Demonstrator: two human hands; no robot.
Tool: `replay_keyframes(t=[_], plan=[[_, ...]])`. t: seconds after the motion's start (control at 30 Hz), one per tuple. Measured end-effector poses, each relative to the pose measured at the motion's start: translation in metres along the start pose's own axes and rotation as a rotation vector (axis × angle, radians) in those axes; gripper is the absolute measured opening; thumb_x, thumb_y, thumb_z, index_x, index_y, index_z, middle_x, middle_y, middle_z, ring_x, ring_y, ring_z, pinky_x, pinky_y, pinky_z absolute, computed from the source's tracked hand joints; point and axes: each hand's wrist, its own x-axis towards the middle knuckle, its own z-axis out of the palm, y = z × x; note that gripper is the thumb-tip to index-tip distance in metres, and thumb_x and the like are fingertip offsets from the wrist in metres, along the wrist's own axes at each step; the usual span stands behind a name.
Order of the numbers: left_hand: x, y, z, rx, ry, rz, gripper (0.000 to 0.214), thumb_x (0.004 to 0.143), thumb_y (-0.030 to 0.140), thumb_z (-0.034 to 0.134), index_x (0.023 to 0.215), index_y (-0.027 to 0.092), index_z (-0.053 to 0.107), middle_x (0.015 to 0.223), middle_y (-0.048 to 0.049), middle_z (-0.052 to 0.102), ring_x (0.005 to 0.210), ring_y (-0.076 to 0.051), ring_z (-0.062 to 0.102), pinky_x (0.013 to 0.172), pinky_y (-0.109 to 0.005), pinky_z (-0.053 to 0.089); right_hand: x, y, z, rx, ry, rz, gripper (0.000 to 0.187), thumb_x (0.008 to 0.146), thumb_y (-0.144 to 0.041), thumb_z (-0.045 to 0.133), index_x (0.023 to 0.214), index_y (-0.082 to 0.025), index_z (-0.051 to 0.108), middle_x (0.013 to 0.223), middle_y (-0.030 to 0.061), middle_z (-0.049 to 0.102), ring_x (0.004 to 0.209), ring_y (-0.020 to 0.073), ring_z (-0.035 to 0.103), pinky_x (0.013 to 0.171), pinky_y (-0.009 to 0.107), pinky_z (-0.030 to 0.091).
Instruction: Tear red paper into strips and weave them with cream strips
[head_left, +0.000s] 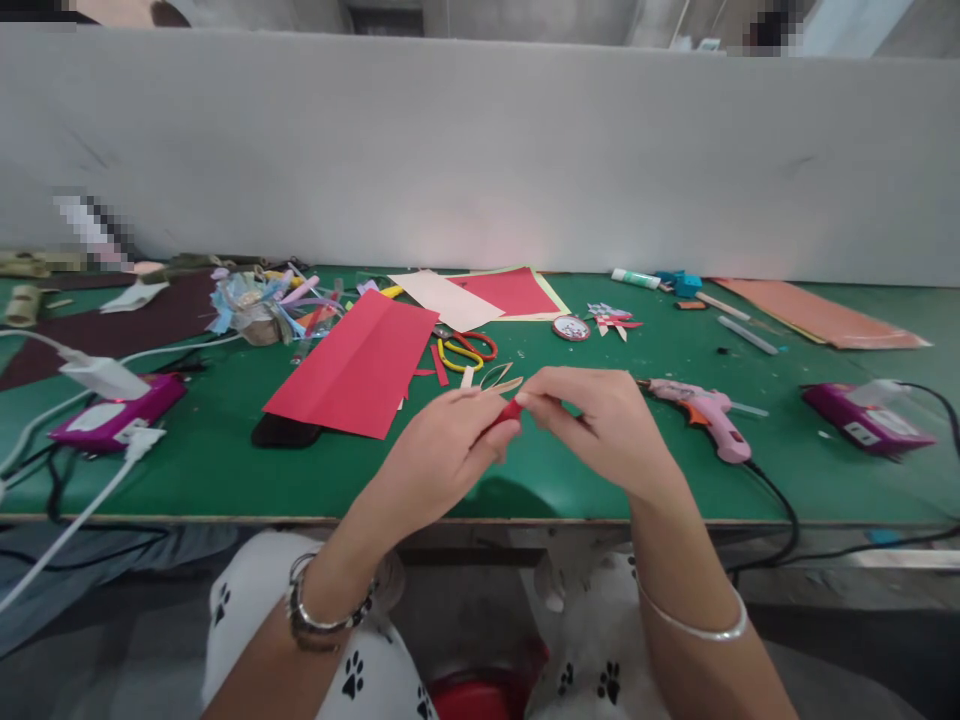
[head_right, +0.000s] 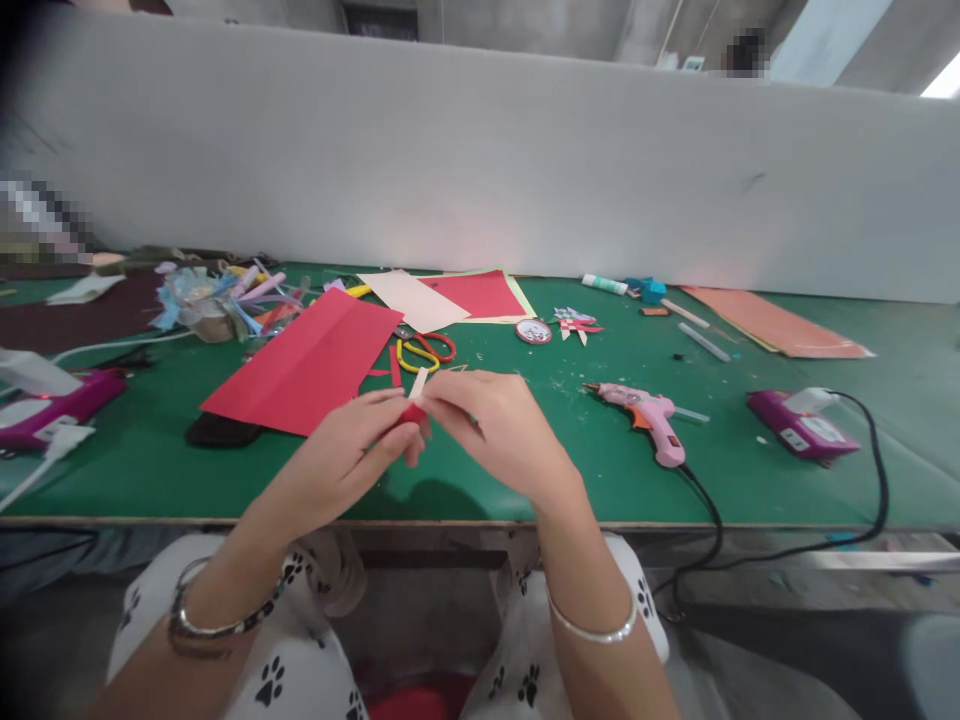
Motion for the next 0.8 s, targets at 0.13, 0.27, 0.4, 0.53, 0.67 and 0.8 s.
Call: replay_keyframes(t=[0.13,0.27,0.4,0.53,0.67,0.8], plan=[[-0.002,0.002,-0.001,-0.107,-0.042,-0.059,0.032,0.089,0.032,0.027,0.069,0.019,0.048,0.051,0.0045,0.049,0.049,-0.01,0.049,0.049,-0.02,0.036,-0.001,-0.003,0.004,0.117,-0.016,0.016,0.028,0.085,-0.028,0.04,0.065,-0.017,0.056,0.059,-0.0009,0.057,0.051,0.0074,0.046,0.05,0.019,0.032],[-0.002,-0.001,-0.004,-0.223,-0.083,-0.043,0.029,0.089,0.029,0.03,0.067,0.019,0.047,0.043,0.0071,0.042,0.04,-0.008,0.044,0.045,-0.018,0.034,0.001,-0.003,0.008,0.223,-0.078,0.014,0.037,0.087,-0.031,0.037,0.057,-0.016,0.052,0.052,-0.0021,0.052,0.049,0.0063,0.044,0.051,0.018,0.032],[0.0,-0.001,-0.003,-0.302,-0.125,-0.05,0.027,0.088,0.026,0.031,0.066,0.019,0.045,0.041,0.0084,0.036,0.034,-0.006,0.036,0.041,-0.017,0.03,0.002,-0.003,0.01,0.205,-0.083,0.019,0.04,0.088,-0.029,0.034,0.052,-0.016,0.045,0.048,-0.0034,0.045,0.045,0.0052,0.039,0.048,0.018,0.03],[0.001,-0.002,-0.003,-0.382,-0.15,-0.075,0.027,0.088,0.026,0.031,0.065,0.019,0.043,0.044,0.0081,0.034,0.036,-0.006,0.033,0.04,-0.017,0.03,0.002,0.003,0.011,0.168,-0.016,0.023,0.039,0.088,-0.028,0.033,0.052,-0.016,0.04,0.047,-0.0044,0.039,0.043,0.0051,0.035,0.047,0.018,0.028],[0.002,-0.007,-0.003,-0.415,-0.181,-0.114,0.029,0.088,0.029,0.03,0.064,0.019,0.043,0.05,0.0066,0.034,0.039,-0.006,0.032,0.04,-0.017,0.03,0.001,0.012,0.009,0.121,0.041,0.065,0.04,0.089,-0.028,0.032,0.05,-0.017,0.036,0.045,-0.0047,0.036,0.042,0.0055,0.035,0.046,0.019,0.026],[0.003,-0.016,0.0,-0.481,-0.258,-0.147,0.031,0.088,0.032,0.029,0.065,0.018,0.042,0.053,0.0056,0.034,0.042,-0.006,0.033,0.04,-0.017,0.031,-0.001,0.017,0.0,0.084,0.055,0.132,0.042,0.088,-0.029,0.031,0.048,-0.018,0.036,0.042,-0.0051,0.036,0.039,0.0055,0.034,0.045,0.02,0.026]])
